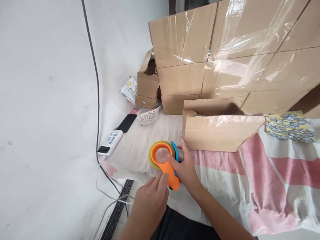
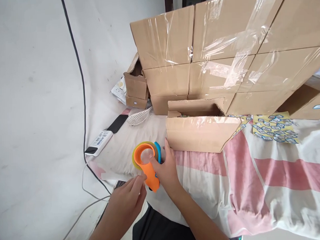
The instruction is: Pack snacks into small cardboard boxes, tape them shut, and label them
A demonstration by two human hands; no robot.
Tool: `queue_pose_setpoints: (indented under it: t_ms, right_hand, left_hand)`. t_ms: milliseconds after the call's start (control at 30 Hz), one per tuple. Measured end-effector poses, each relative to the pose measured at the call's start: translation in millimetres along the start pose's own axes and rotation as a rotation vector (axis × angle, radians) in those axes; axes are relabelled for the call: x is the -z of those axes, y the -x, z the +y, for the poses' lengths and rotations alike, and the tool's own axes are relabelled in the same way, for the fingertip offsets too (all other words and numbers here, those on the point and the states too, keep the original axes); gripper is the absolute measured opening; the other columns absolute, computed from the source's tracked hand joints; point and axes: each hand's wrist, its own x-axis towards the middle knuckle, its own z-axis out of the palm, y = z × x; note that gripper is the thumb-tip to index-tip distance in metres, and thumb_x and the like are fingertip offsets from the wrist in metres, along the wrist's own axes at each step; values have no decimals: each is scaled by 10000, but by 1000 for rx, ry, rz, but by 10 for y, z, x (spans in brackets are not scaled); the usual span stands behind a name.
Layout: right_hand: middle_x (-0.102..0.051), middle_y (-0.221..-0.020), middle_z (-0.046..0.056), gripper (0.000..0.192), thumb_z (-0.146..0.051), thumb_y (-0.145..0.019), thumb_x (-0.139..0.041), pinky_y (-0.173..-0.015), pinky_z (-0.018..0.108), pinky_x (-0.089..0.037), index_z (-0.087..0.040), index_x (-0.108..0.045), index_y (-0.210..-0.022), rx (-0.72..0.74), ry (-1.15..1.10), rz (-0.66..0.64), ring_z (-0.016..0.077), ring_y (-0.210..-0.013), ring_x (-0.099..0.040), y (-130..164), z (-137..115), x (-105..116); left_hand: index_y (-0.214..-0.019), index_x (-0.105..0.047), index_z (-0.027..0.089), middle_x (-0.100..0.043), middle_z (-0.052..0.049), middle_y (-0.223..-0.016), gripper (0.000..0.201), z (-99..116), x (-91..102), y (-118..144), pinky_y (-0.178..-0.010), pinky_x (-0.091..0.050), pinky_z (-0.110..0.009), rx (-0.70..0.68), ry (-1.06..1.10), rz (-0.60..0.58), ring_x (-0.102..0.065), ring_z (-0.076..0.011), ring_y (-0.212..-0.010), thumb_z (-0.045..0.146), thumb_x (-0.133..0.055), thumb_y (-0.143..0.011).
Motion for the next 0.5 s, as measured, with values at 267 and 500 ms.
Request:
queue_pose_setpoints:
  t_ms: [267, 500]
  right_hand:
    - [-694, -1121, 111, 248, -199, -966, -506, -963, 425, -522, -210, -727, -1076, 735, 613, 49, 260, -1113, -616, -101, -32, 71]
    - [-732, -773, 115, 444, -472, -1005, -538, -948, 464, -461, -142, -724, -773, 494, 1356, -659, 263, -801, -684, -174, -541, -324]
  left_hand:
    - [-1067, -526, 224, -648, 28, -732, 235, 135, -201, 289, -511, -446, -234, 197, 219, 29, -653, -140, -622, 62, -433, -925]
    - [-1055, -517, 233, -668, 24, -765, 217, 270, -370, 395, -521, -451, -219, 326, 284, 134, -647, -128, -604, 61, -478, -929]
